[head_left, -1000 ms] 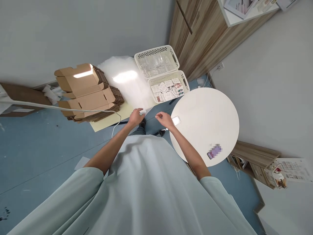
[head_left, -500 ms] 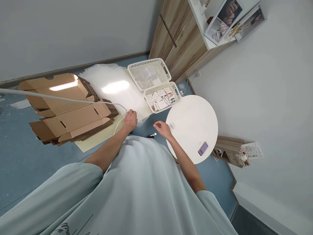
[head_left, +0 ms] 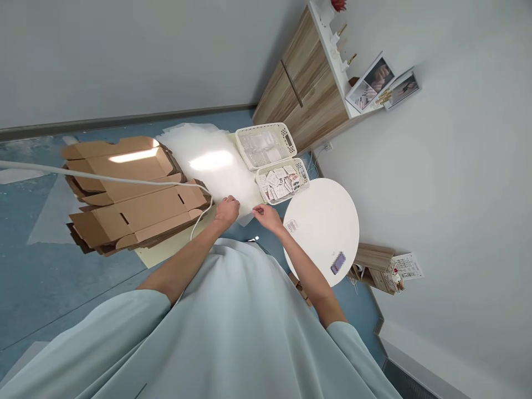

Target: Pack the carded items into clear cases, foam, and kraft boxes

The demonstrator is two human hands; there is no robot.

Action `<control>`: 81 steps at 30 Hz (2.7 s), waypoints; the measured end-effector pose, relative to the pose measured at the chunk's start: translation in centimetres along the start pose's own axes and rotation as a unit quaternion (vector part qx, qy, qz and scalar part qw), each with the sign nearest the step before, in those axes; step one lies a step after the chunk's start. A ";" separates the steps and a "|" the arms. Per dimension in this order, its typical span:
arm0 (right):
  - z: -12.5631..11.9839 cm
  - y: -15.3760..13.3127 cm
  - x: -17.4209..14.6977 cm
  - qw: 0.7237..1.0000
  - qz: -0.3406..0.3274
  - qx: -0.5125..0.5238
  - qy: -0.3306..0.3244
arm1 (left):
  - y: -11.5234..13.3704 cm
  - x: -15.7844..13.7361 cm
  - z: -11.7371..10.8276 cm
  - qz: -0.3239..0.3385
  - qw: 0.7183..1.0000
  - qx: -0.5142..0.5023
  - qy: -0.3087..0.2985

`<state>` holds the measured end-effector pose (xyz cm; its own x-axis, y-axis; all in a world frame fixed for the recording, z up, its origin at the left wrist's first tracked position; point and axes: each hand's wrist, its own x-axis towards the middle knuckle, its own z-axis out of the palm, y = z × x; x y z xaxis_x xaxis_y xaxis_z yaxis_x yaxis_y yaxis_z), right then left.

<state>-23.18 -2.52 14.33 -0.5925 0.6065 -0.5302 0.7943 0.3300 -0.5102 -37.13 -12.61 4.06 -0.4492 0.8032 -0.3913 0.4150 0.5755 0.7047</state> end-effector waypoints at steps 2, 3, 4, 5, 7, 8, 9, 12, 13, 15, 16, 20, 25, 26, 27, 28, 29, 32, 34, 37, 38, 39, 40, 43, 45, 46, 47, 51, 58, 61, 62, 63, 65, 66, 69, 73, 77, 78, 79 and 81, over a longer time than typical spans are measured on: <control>-0.4 -1.0 1.0 1.000 0.003 -0.002 0.010 | 0.4 -0.6 -0.8 0.004 1.000 0.001 0.021; -0.6 -1.5 1.5 1.000 0.004 0.000 0.018 | 0.7 -1.0 -1.2 0.014 0.999 -0.003 0.037; -0.8 -2.0 2.0 1.000 0.005 0.002 0.026 | 1.1 -1.4 -1.6 0.027 0.998 -0.012 0.054; -1.0 -2.4 2.5 0.999 0.006 0.005 0.034 | 1.5 -1.8 -2.0 0.043 0.996 -0.021 0.070; -1.5 -3.1 3.5 0.999 0.010 0.013 0.039 | 2.5 -2.7 -2.6 0.076 0.992 -0.033 0.095; -1.7 -3.4 4.0 0.999 0.012 0.016 0.037 | 3.0 -3.2 -2.8 0.095 0.989 -0.038 0.102; -2.0 -3.6 4.5 0.999 0.014 0.018 0.030 | 3.6 -3.6 -3.0 0.112 0.987 -0.042 0.108; -2.8 -4.1 5.5 1.000 0.012 0.023 0.009 | 5.4 -4.5 -3.4 0.170 0.978 -0.061 0.103; -3.2 -4.1 5.7 1.000 0.009 0.024 0.009 | 6.0 -4.8 -3.5 0.186 0.975 -0.070 0.098; -3.9 -3.9 5.8 0.999 -0.005 0.027 0.022 | 7.1 -5.4 -3.6 0.217 0.968 -0.094 0.081; -4.4 -3.7 5.7 0.999 -0.014 0.029 0.035 | 7.5 -5.6 -3.6 0.231 0.964 -0.107 0.073; -6.8 -1.7 3.7 0.988 -0.051 0.122 0.085 | 8.6 -5.8 -3.3 0.223 0.950 -0.172 0.131; -10.2 2.6 -2.2 0.943 -0.045 0.285 0.167 | 10.1 -3.7 -1.7 0.054 0.929 -0.329 0.162; -10.8 3.5 -3.6 0.932 -0.036 0.310 0.184 | 10.7 -3.3 -1.2 0.015 0.924 -0.363 0.122; -11.3 4.5 -5.0 0.921 -0.025 0.333 0.201 | 11.5 -2.9 -0.7 -0.013 0.916 -0.395 0.075; -11.7 5.5 -6.4 0.909 -0.012 0.353 0.219 | 12.3 -2.5 -0.1 -0.027 0.905 -0.424 0.025; -12.1 6.5 -7.8 0.898 0.002 0.370 0.239 | 13.2 -2.3 0.5 -0.028 0.893 -0.449 -0.022; -12.4 10.0 -11.5 0.865 0.047 0.397 0.304 | 15.8 -2.1 2.6 -0.015 0.868 -0.480 -0.126; -12.1 12.6 -13.7 0.843 0.076 0.406 0.343 | 17.3 -2.0 4.2 -0.035 0.878 -0.448 -0.165; -11.2 16.7 -16.5 0.813 0.116 0.422 0.384 | 19.3 -1.6 7.0 -0.053 0.900 -0.386 -0.197; -10.8 18.1 -17.3 0.802 0.126 0.430 0.394 | 20.0 -1.4 8.0 -0.050 0.904 -0.373 -0.206; -10.4 19.5 -18.0 0.792 0.134 0.439 0.402 | 20.7 -1.2 9.1 -0.043 0.906 -0.363 -0.215; -9.9 20.9 -18.5 0.783 0.140 0.450 0.406 | 21.3 -1.0 10.2 -0.035 0.908 -0.353 -0.224; -8.2 25.4 -19.4 0.755 0.159 0.490 0.405 | 23.0 -0.4 13.6 -0.023 0.920 -0.299 -0.252; -6.9 28.2 -19.6 0.742 0.172 0.513 0.396 | 23.9 0.0 15.9 -0.023 0.933 -0.247 -0.262; -6.2 29.6 -19.6 0.737 0.179 0.520 0.392 | 24.2 0.2 17.1 -0.025 0.939 -0.218 -0.264; -5.5 30.9 -19.5 0.733 0.186 0.527 0.387 | 24.4 0.4 18.2 -0.027 0.945 -0.190 -0.265; -2.6 35.3 -19.0 0.729 0.213 0.542 0.360 | 24.7 1.2 22.3 -0.032 0.963 -0.073 -0.256; 1.6 39.6 -17.3 0.749 0.254 0.539 0.290 | 23.5 1.8 26.4 -0.026 0.973 0.112 -0.198; 2.0 41.1 -16.5 0.750 0.276 0.532 0.280 | 22.6 2.0 26.8 -0.032 0.969 0.150 -0.194; 2.0 41.7 -16.2 0.750 0.281 0.528 0.282 | 22.3 2.0 26.8 -0.033 0.968 0.155 -0.196; 1.8 42.2 -16.0 0.751 0.285 0.522 0.286 | 22.0 2.0 26.7 -0.034 0.967 0.156 -0.199; 1.2 43.2 -15.7 0.755 0.286 0.510 0.296 | 21.5 2.2 26.5 -0.029 0.967 0.152 -0.205; 0.9 43.6 -15.6 0.758 0.285 0.505 0.300 | 21.3 2.2 26.3 -0.025 0.966 0.148 -0.209; 0.0 44.2 -15.3 0.768 0.279 0.495 0.296 | 20.8 2.6 25.8 -0.011 0.965 0.149 -0.213; -0.6 44.3 -14.5 0.788 0.281 0.476 0.271 | 20.3 3.0 25.2 0.016 0.960 0.187 -0.209; -0.5 44.6 -13.8 0.769 0.315 0.474 0.292 | 19.4 3.2 24.3 0.106 0.942 0.252 -0.194; -0.5 44.8 -13.8 0.764 0.328 0.469 0.299 | 19.1 3.3 24.1 0.139 0.932 0.272 -0.193; -0.5 45.1 -13.8 0.760 0.341 0.460 0.306 | 18.8 3.5 23.9 0.170 0.920 0.293 -0.196; -0.4 45.5 -14.1 0.758 0.361 0.442 0.315 | 18.3 3.9 23.4 0.216 0.892 0.332 -0.217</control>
<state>21.41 4.26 -1.11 0.3566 0.7149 -0.6014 0.3153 -0.6981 -0.6429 -12.82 4.68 1.58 0.1555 0.8732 -0.4618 0.9174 0.0456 0.3953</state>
